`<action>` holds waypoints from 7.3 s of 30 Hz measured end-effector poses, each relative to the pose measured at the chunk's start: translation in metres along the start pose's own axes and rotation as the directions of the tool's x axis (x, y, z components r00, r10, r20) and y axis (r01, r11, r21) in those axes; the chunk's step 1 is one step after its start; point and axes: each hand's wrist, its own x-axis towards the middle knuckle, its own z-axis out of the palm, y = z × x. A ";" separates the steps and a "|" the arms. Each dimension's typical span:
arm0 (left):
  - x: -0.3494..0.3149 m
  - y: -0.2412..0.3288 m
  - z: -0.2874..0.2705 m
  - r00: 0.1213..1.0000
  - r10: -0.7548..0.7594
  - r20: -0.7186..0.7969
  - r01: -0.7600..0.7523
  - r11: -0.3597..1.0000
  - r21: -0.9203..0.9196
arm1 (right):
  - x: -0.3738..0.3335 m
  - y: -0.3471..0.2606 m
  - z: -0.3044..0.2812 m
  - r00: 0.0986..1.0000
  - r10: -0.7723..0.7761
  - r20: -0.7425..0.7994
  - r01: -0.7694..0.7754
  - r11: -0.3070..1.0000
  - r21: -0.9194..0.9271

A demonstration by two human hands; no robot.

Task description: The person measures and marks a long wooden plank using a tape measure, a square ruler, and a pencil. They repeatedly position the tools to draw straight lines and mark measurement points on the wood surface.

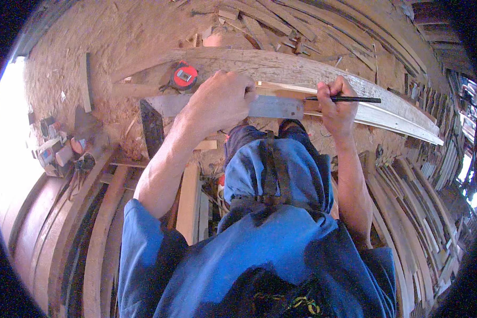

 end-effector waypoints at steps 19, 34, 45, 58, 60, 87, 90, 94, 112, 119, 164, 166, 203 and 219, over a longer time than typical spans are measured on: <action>0.001 0.004 -0.004 0.999 -0.010 0.048 0.009 1.000 0.027 | -0.001 -0.010 0.003 0.996 -0.086 0.010 0.086 0.996 -0.034; 0.000 0.003 -0.001 1.000 -0.003 0.001 0.003 1.000 -0.004 | -0.001 -0.010 0.002 0.996 -0.091 0.013 0.091 0.992 -0.088; 0.001 0.004 -0.002 1.000 -0.003 0.027 0.002 1.000 0.021 | -0.001 -0.014 0.001 0.997 -0.076 0.011 0.077 0.993 -0.090; 0.000 0.003 0.000 1.000 0.009 -0.001 -0.009 1.000 0.007 | -0.002 -0.011 0.002 0.997 -0.072 0.005 0.072 0.993 -0.091; 0.001 0.004 0.000 1.000 -0.011 0.012 0.011 1.000 0.004 | -0.002 -0.009 0.002 0.998 -0.057 0.005 0.058 0.994 -0.093; 0.001 0.002 0.001 1.000 0.023 -0.016 -0.023 0.999 0.027 | -0.004 -0.015 0.008 0.992 -0.123 -0.009 0.121 0.988 -0.100; -0.001 0.002 0.001 0.999 0.038 -0.039 -0.036 0.998 0.046 | -0.003 -0.015 0.009 0.990 -0.142 -0.015 0.139 0.984 -0.114; 0.002 0.001 0.000 1.000 0.023 0.006 -0.023 0.999 0.032 | -0.003 -0.015 0.009 0.990 -0.138 -0.013 0.136 0.985 -0.110; 0.002 0.004 -0.002 0.999 0.000 0.035 -0.001 0.999 0.039 | -0.005 -0.019 0.009 0.988 -0.155 -0.029 0.150 0.981 -0.120; 0.002 0.003 -0.002 0.999 0.041 0.017 -0.042 0.999 0.013 | -0.005 -0.018 0.010 0.992 -0.120 -0.040 0.116 0.989 -0.088; 0.003 0.005 -0.002 0.999 0.004 0.037 -0.005 0.999 0.035 | -0.004 -0.041 0.050 0.985 -0.172 0.015 0.173 0.972 -0.160; 0.004 0.004 -0.001 0.999 0.003 0.041 -0.005 1.000 0.030 | -0.004 -0.040 0.050 0.986 -0.166 0.017 0.167 0.972 -0.165; -0.082 0.180 0.198 0.075 -0.943 -0.325 -0.453 0.258 -0.853 | 0.088 -0.018 -0.151 0.257 -0.489 0.833 0.514 0.800 0.311; 0.119 0.218 0.222 0.008 -0.326 -0.945 0.312 0.899 -0.307 | 0.169 0.024 -0.039 -0.207 -0.070 0.976 0.031 0.996 0.078</action>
